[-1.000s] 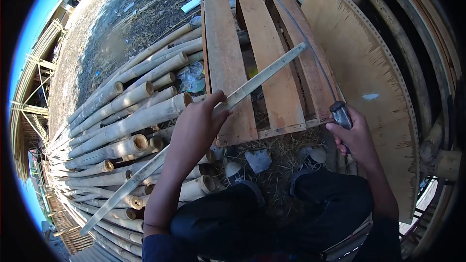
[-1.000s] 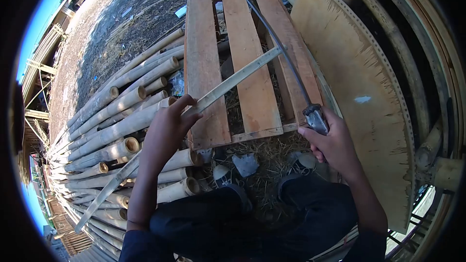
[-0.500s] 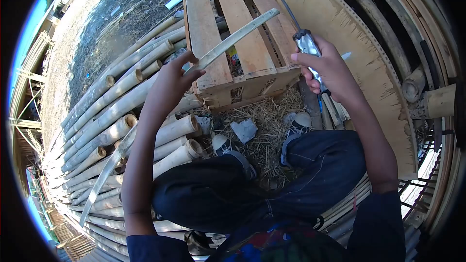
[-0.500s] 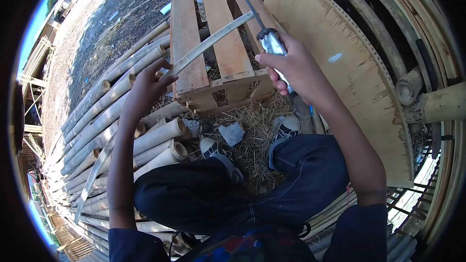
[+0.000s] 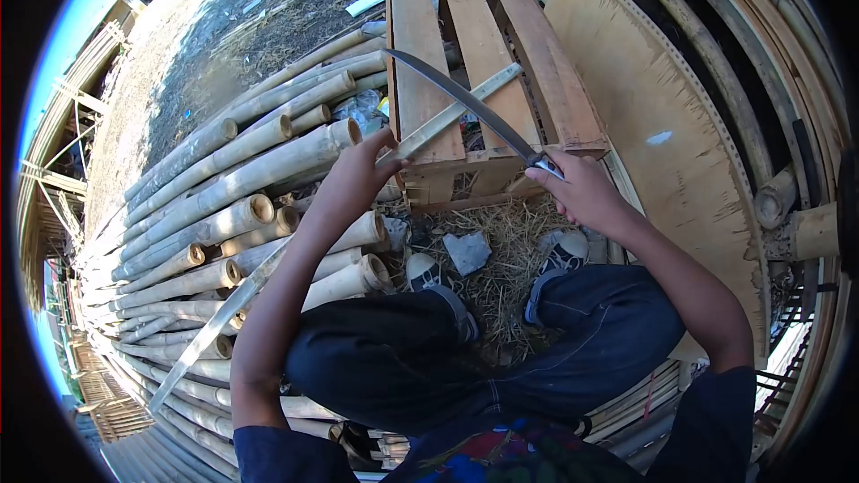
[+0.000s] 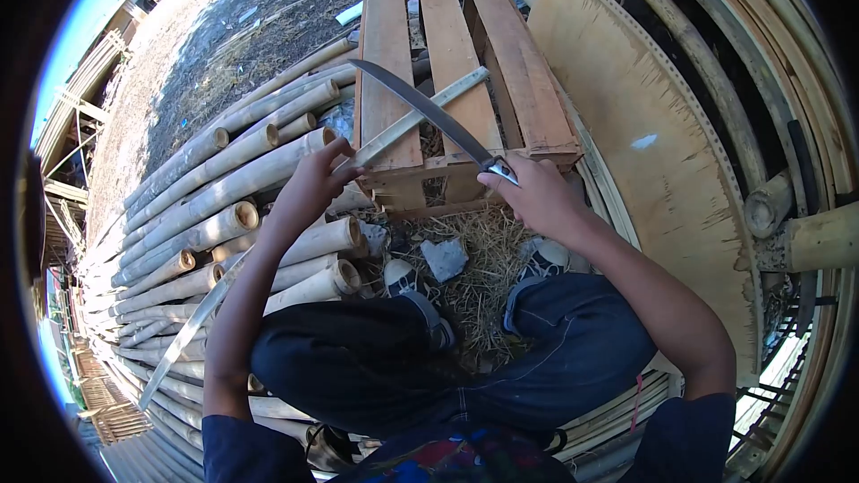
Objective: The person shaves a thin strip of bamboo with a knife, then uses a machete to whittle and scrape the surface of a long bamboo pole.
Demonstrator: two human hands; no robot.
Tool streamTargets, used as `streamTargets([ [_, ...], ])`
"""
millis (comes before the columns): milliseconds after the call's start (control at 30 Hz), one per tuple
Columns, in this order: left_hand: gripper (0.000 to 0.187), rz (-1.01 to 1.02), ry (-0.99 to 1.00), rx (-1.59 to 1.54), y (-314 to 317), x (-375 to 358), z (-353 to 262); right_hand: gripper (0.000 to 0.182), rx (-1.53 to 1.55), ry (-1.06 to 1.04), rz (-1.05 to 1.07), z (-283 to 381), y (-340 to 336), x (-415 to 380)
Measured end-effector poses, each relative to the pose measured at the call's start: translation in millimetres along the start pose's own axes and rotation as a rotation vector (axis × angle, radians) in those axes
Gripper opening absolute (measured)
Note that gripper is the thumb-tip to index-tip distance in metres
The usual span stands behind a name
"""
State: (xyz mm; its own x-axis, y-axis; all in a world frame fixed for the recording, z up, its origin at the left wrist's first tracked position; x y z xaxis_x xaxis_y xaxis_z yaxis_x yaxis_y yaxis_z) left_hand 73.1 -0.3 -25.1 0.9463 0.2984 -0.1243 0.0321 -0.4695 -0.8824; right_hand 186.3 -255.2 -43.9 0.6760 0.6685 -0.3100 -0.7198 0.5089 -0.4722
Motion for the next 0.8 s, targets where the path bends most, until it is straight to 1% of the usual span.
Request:
streamTargets([
  [33, 0.037, 0.023, -0.008, -0.014, 3, 0, 2, 0.044, 0.011, -0.02, 0.021, -5, 6, 4],
  [67, 0.037, 0.015, -0.003, -0.008, 2, -1, 1, 0.044, 0.012, -0.029, 0.014, -9, 11, 7],
  [133, 0.037, 0.067, -0.094, -0.048, 8, -3, 6, 0.05, -0.107, -0.137, 0.016, 1, 19, 8],
  [167, 0.04, 0.019, -0.037, -0.017, 14, -2, 14, 0.054, -0.155, -0.102, 0.041, 2, 22, 7],
  [200, 0.04, 0.013, -0.032, -0.016, 18, -2, 15, 0.054, -0.158, -0.106, 0.035, 5, 25, 7],
  [267, 0.041, 0.04, -0.034, 0.014, 23, 0, 18, 0.055, -0.189, -0.13, 0.099, 8, 38, 4],
  [300, 0.042, 0.091, -0.066, 0.046, 22, 0, 14, 0.057, -0.199, -0.092, 0.117, 14, 40, 1],
  [400, 0.043, 0.051, -0.032, 0.096, 19, -5, 8, 0.06, -0.212, -0.102, 0.138, 14, 43, 0],
  [433, 0.042, 0.043, -0.003, 0.095, 19, -6, 8, 0.06, -0.213, -0.103, 0.132, 12, 40, 2],
  [533, 0.041, 0.08, -0.008, 0.111, 20, -9, 10, 0.061, -0.213, -0.108, 0.142, -1, 33, 5],
  [567, 0.041, 0.075, -0.011, 0.11, 18, -10, 11, 0.061, -0.227, -0.08, 0.123, -7, 31, 6],
  [633, 0.048, 0.042, -0.015, 0.087, 17, -10, 9, 0.061, -0.263, -0.058, 0.11, -6, 26, 7],
  [667, 0.051, 0.03, -0.011, 0.077, 16, -9, 7, 0.061, -0.21, -0.03, 0.118, -4, 27, 5],
  [700, 0.051, 0.028, -0.007, 0.074, 15, -8, 6, 0.06, -0.153, -0.001, 0.123, -2, 28, 4],
  [800, 0.051, 0.034, -0.017, 0.035, 18, -9, 6, 0.059, -0.221, 0.025, 0.14, 5, 27, 1],
])
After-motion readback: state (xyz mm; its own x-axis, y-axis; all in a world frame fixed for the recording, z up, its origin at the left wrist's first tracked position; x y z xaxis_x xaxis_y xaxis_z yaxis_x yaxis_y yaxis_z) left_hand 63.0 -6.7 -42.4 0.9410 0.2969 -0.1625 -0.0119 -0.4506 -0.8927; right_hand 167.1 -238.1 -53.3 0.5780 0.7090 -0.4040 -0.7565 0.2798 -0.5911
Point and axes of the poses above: each hand's wrist, its own x-axis towards the middle knuckle, its own y-axis out of the palm, z = x × y, the point moved 7 cm from there along x, towards the middle knuckle, and after that the axes turned 7 degrees about x, right-handed, at the moved point
